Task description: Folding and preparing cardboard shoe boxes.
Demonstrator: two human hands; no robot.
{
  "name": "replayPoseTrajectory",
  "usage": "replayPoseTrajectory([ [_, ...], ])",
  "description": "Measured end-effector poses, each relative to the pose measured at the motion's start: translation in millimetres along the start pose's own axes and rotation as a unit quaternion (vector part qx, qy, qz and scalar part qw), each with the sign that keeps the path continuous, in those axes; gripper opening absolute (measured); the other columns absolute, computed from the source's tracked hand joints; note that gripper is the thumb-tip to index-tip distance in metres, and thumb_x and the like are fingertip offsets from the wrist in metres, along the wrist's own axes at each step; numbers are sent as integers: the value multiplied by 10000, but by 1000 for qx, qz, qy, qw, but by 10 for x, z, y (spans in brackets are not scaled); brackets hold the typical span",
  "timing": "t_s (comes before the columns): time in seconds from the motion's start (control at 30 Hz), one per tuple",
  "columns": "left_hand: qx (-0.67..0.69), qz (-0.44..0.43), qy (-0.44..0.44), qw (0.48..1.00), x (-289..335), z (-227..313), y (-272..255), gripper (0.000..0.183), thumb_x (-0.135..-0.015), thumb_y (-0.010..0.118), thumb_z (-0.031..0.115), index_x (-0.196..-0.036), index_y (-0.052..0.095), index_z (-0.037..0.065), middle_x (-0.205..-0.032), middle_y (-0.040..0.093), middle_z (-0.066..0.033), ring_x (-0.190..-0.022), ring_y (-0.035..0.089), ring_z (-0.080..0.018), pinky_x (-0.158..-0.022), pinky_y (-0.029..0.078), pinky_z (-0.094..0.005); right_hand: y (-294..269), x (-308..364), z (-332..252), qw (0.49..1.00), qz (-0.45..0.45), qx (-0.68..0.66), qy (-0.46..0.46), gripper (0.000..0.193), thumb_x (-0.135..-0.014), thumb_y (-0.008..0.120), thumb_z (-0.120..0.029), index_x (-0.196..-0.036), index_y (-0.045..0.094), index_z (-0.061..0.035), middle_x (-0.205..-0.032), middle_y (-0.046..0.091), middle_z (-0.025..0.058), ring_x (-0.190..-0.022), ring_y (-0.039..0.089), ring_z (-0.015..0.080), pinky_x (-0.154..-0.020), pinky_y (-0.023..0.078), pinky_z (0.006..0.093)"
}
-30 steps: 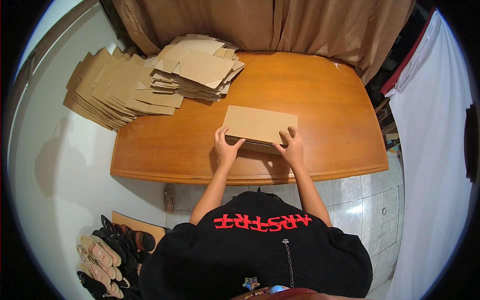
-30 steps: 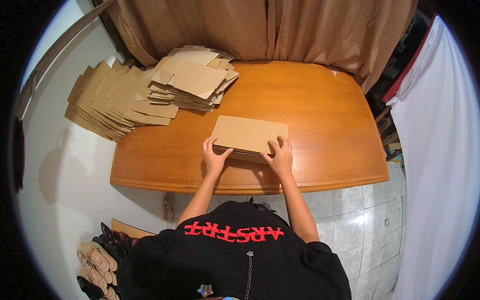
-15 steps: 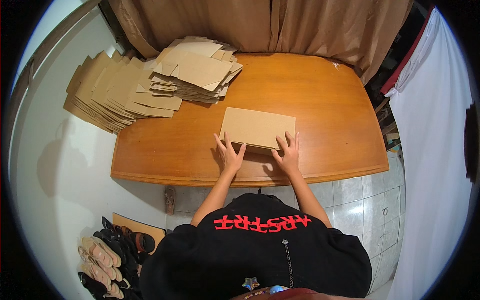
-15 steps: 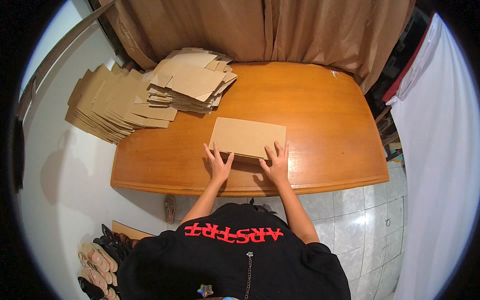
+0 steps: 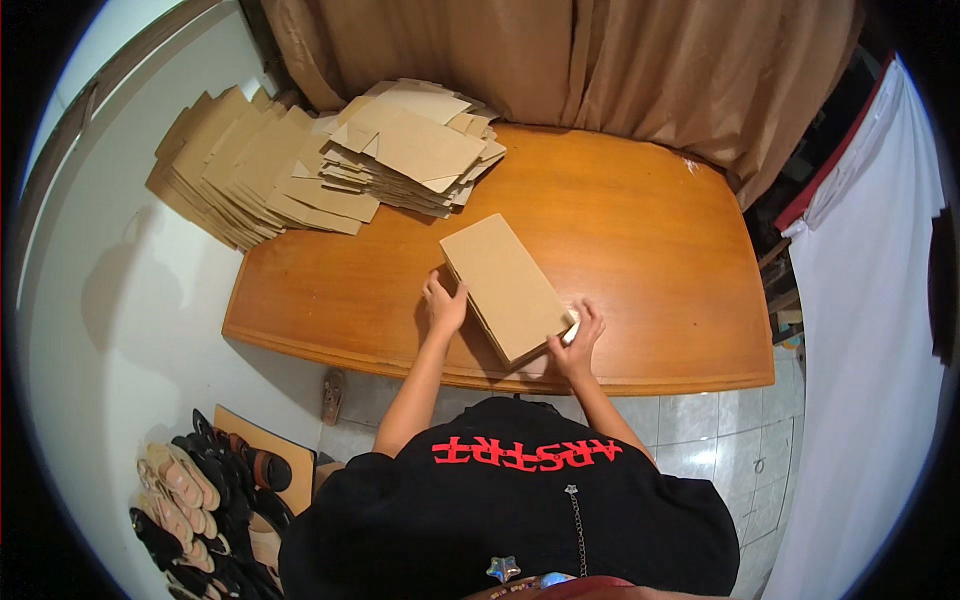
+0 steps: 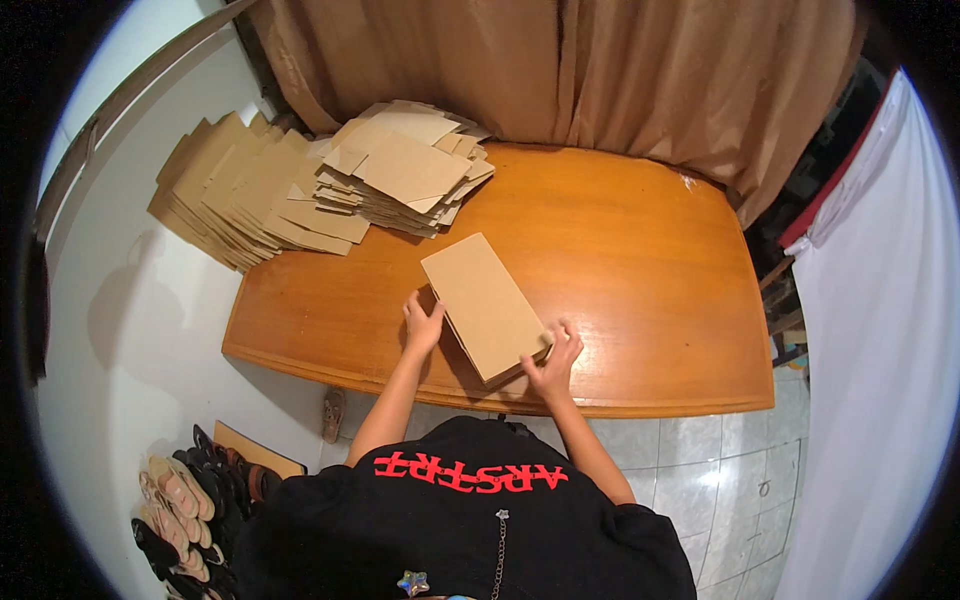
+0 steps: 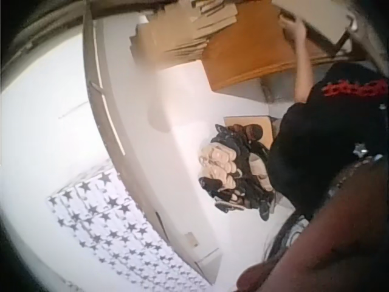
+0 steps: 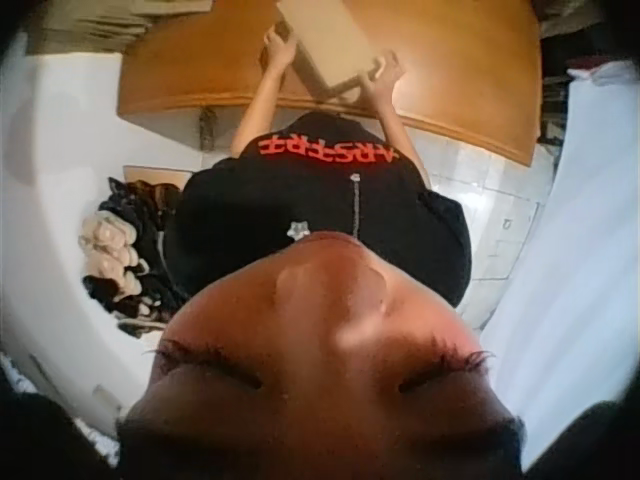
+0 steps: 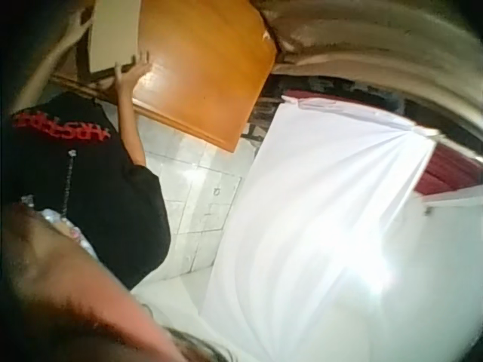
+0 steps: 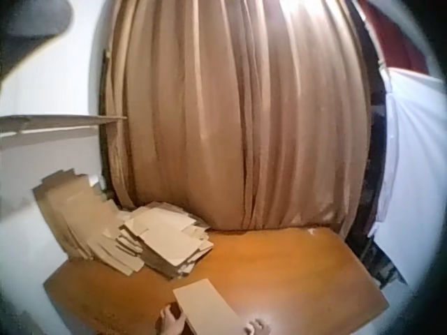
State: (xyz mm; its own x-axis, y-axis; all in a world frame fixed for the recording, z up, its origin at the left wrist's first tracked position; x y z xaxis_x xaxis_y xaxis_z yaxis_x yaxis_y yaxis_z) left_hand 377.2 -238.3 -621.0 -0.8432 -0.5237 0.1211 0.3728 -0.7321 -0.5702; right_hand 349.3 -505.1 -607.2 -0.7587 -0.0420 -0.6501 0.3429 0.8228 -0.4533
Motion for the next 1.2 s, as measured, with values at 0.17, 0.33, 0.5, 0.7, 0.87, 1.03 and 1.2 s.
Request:
replayPoseTrajectory([
  [0.17, -61, -178, 6, 982, 616, -217, 345, 826, -823, 463, 570, -1365, 245, -14, -1378, 269, -285, -1269, 267, -442, -1044, 234, -479, 269, 103, 745, 903, -132, -278, 299, 614, -819, 585, -247, -1302, 339, 42, -1221, 452, 195, -1136, 426, 292, -982, 330, 386],
  [0.33, -33, -273, 20, 961, 1141, -326, 468, 957, -808, 479, 589, -1409, -5, 22, -1417, 100, -308, -1320, 111, -442, -1069, 138, -497, 433, 286, 568, 899, -258, -272, 227, 474, -862, 478, -141, -1295, 379, 25, -1261, 455, 159, -1163, 427, 239, -993, 319, 345],
  [0.5, 168, -210, 71, 960, 1304, -708, 185, 951, -853, 554, 388, -1392, -143, 30, -1451, -131, -240, -1354, -95, -360, -1101, 34, -426, 486, 10, -210, 903, -277, -311, 103, 558, -796, 527, -168, -1293, 377, 39, -1283, 404, 201, -1197, 385, 289, -1015, 283, 371],
  [0.7, 212, -27, 196, 957, 1374, -36, -1153, 919, -846, 589, 283, -1407, -92, 28, -1480, -68, -175, -1371, -54, -277, -1102, 47, -387, 928, -556, -1212, 891, -224, -380, -111, 865, -713, 671, -373, -1374, 242, -17, -1354, 323, 209, -1267, 296, 362, -1027, 247, 474],
  [0.87, 172, 118, 234, 950, 1413, 629, -2637, 1044, -698, 766, 225, -1425, 36, 49, -1467, 147, -158, -1358, 147, -269, -1088, 166, -389, 1208, -1331, -2608, 852, -91, -425, -293, 918, -721, 669, -463, -1382, 204, -26, -1380, 261, 207, -1270, 254, 382, -1020, 242, 495],
  [1.03, 12, 316, 358, 879, 1466, 1287, -3992, 932, -707, 739, 85, -1418, 137, 59, -1434, 251, -138, -1322, 260, -261, -1030, 302, -370, 1321, -2067, -4000, 766, -20, -560, -316, 838, -752, 680, -354, -1363, 237, 8, -1379, 277, 178, -1255, 314, 311, -1017, 266, 413],
  [1.2, -86, 502, 466, 723, 1693, 1712, -5107, 694, -737, 697, 34, -1343, 360, 56, -1225, 514, -115, -928, 537, -186, -712, 485, -284, 1213, -2531, -5329, 616, -84, -736, -268, 651, -830, 635, -281, -1308, 321, 29, -1281, 407, 148, -1163, 418, 230, -978, 327, 345],
])
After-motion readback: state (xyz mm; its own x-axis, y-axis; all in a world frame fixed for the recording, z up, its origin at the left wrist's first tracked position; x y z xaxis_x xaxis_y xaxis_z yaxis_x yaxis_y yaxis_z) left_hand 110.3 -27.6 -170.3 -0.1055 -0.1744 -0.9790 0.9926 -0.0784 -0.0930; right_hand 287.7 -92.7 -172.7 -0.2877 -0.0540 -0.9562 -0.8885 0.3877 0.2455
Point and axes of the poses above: each hand's wrist, its own x-axis away from the middle knuckle, its own y-axis out of the palm, z = x × y, the point moved 3 cm from there along -x, towards the middle knuckle
